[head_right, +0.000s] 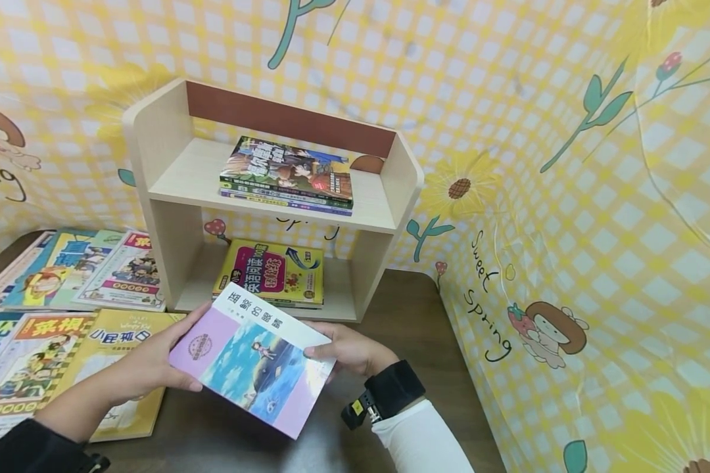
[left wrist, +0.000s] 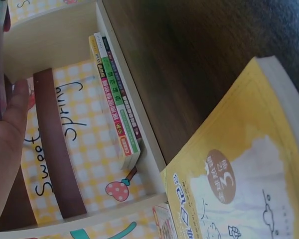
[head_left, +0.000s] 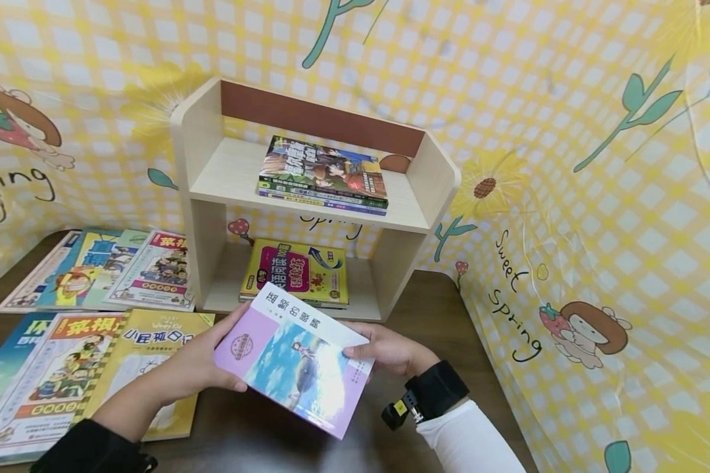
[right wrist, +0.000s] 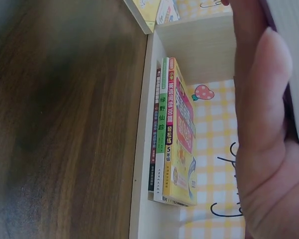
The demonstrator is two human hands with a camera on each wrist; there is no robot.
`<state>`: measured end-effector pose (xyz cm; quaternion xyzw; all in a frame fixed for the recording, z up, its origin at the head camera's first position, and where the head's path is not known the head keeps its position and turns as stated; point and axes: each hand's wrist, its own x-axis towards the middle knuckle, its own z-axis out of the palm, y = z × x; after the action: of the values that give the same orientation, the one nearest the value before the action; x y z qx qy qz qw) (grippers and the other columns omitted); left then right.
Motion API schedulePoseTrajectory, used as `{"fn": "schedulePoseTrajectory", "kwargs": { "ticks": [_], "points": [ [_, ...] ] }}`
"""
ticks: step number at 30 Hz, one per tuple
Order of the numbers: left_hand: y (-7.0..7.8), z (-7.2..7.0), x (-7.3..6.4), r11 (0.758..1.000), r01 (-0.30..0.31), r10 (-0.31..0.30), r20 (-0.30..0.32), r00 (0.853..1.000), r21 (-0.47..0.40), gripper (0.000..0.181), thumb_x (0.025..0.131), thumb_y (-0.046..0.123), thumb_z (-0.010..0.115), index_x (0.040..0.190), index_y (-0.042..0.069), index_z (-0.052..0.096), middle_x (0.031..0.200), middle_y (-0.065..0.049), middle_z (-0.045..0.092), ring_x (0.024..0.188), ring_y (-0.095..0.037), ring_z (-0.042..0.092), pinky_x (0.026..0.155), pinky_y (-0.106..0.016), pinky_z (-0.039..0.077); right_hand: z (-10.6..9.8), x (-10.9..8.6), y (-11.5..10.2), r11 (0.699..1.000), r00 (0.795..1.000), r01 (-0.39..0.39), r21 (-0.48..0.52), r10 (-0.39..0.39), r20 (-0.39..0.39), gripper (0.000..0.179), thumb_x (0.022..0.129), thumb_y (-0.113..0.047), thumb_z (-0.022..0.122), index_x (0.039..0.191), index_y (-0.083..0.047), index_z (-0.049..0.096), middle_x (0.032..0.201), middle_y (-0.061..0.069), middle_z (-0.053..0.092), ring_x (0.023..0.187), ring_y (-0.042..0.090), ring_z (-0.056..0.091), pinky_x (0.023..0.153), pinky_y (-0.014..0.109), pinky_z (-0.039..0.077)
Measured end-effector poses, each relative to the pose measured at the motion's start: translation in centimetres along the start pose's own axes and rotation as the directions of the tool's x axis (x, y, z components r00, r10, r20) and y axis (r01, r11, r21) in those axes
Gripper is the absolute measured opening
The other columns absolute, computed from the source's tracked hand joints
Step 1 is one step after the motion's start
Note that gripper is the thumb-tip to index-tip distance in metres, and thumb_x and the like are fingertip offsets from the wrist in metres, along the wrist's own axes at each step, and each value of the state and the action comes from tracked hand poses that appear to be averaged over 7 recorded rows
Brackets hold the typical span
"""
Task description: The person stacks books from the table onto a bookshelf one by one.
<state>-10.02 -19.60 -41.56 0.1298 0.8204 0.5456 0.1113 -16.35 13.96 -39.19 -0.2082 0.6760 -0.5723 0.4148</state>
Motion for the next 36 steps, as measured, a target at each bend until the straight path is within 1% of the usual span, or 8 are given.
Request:
{"fn": "schedulePoseTrajectory", "kwargs": {
  "ticks": [7, 13, 18, 22, 24, 28, 32, 36],
  "points": [
    [-0.4, 0.4, 0.0, 1.0, 0.019, -0.019, -0.01, 1.0, -0.017, 0.121, 0.068, 0.02, 0.087, 0.157, 0.016, 0.005, 0.152, -0.028, 0.02, 0.108, -0.032, 0.046, 0.084, -0.036, 0.044, 0.2, 0.6, -0.1, 0.999, 0.969, -0.035, -0.007, 0.032, -0.243, 0.055, 0.092, -0.013, 0.065, 0.144, -0.012, 0.046, 0.104, 0.01, 0.069, 0.079, 0.019, 0.069, 0.061, 0.03, 0.056],
    [-0.8, 1.0, 0.0, 0.999, 0.022, -0.024, -0.06, 0.998, -0.039, 0.122, 0.071, 0.021, 0.086, 0.156, 0.016, -0.001, 0.152, -0.028, 0.021, 0.115, -0.036, 0.046, 0.089, -0.038, 0.044, 0.7, 1.4, -0.2, 0.999, 0.884, -0.02, 0.037, 0.035, -0.465, 0.064, 0.092, -0.018, 0.066, 0.148, -0.012, 0.038, 0.104, 0.013, 0.07, 0.082, 0.021, 0.07, 0.07, 0.033, 0.057],
    [-1.0, 1.5, 0.2, 0.993, 0.083, -0.091, -0.098, 0.991, -0.079, 0.122, 0.072, 0.022, 0.085, 0.156, 0.019, -0.003, 0.154, -0.027, 0.019, 0.12, -0.039, 0.042, 0.095, -0.049, 0.04, 1.6, 2.1, -0.4, 0.999, 0.792, 0.018, 0.043, 0.012, -0.61, 0.071, 0.097, -0.024, 0.059, 0.154, -0.012, 0.019, 0.1, 0.012, 0.07, 0.079, 0.018, 0.069, 0.069, 0.03, 0.056],
    [-1.3, 2.0, 0.5, 0.986, 0.11, -0.126, -0.122, 0.985, -0.127, 0.121, 0.074, 0.022, 0.084, 0.156, 0.02, -0.005, 0.155, -0.024, 0.018, 0.121, -0.038, 0.038, 0.102, -0.056, 0.032, 2.5, 2.6, -0.7, 0.998, 0.746, 0.038, 0.057, 0.01, -0.666, 0.077, 0.1, -0.024, 0.052, 0.156, -0.011, 0.0, 0.118, 0.018, 0.061, 0.083, 0.015, 0.065, 0.078, 0.027, 0.05],
    [-1.4, 2.2, 0.6, 0.982, 0.115, -0.135, -0.127, 0.983, -0.152, 0.121, 0.075, 0.021, 0.083, 0.155, 0.02, -0.007, 0.155, -0.024, 0.019, 0.12, -0.037, 0.038, 0.103, -0.057, 0.03, 2.9, 2.7, -0.8, 0.996, 0.745, 0.056, 0.069, 0.004, -0.666, 0.08, 0.101, -0.021, 0.049, 0.155, -0.013, -0.008, 0.129, 0.02, 0.052, 0.087, 0.016, 0.063, 0.081, 0.028, 0.048],
    [-1.7, 2.6, 0.7, 0.969, 0.113, -0.146, -0.139, 0.979, -0.222, 0.121, 0.076, 0.017, 0.082, 0.155, 0.019, -0.011, 0.157, -0.024, 0.013, 0.127, -0.039, 0.033, 0.109, -0.059, 0.024, 3.7, 2.5, -0.9, 0.99, 0.778, 0.12, 0.072, -0.048, -0.627, 0.082, 0.099, -0.014, 0.048, 0.154, -0.014, -0.013, 0.139, 0.022, 0.044, 0.093, 0.02, 0.063, 0.079, 0.027, 0.049],
    [-1.9, 2.7, 1.0, 0.957, 0.094, -0.147, -0.179, 0.973, -0.275, 0.12, 0.078, 0.014, 0.08, 0.154, 0.021, -0.013, 0.158, -0.023, 0.009, 0.13, -0.04, 0.028, 0.111, -0.062, 0.018, 4.4, 2.6, -0.8, 0.984, 0.818, 0.162, 0.079, -0.089, -0.568, 0.081, 0.097, -0.009, 0.052, 0.156, -0.018, -0.004, 0.135, 0.02, 0.051, 0.099, 0.025, 0.065, 0.081, 0.032, 0.054],
    [-2.0, 2.5, 1.3, 0.958, 0.089, -0.149, -0.206, 0.967, -0.274, 0.119, 0.08, 0.012, 0.079, 0.154, 0.023, -0.014, 0.158, -0.022, 0.01, 0.129, -0.041, 0.029, 0.111, -0.062, 0.021, 4.9, 2.8, -0.5, 0.984, 0.825, 0.176, -0.008, -0.152, -0.544, 0.086, 0.09, -0.005, 0.064, 0.154, -0.019, 0.007, 0.134, 0.015, 0.052, 0.105, 0.023, 0.061, 0.094, 0.037, 0.049]
  ]
}}
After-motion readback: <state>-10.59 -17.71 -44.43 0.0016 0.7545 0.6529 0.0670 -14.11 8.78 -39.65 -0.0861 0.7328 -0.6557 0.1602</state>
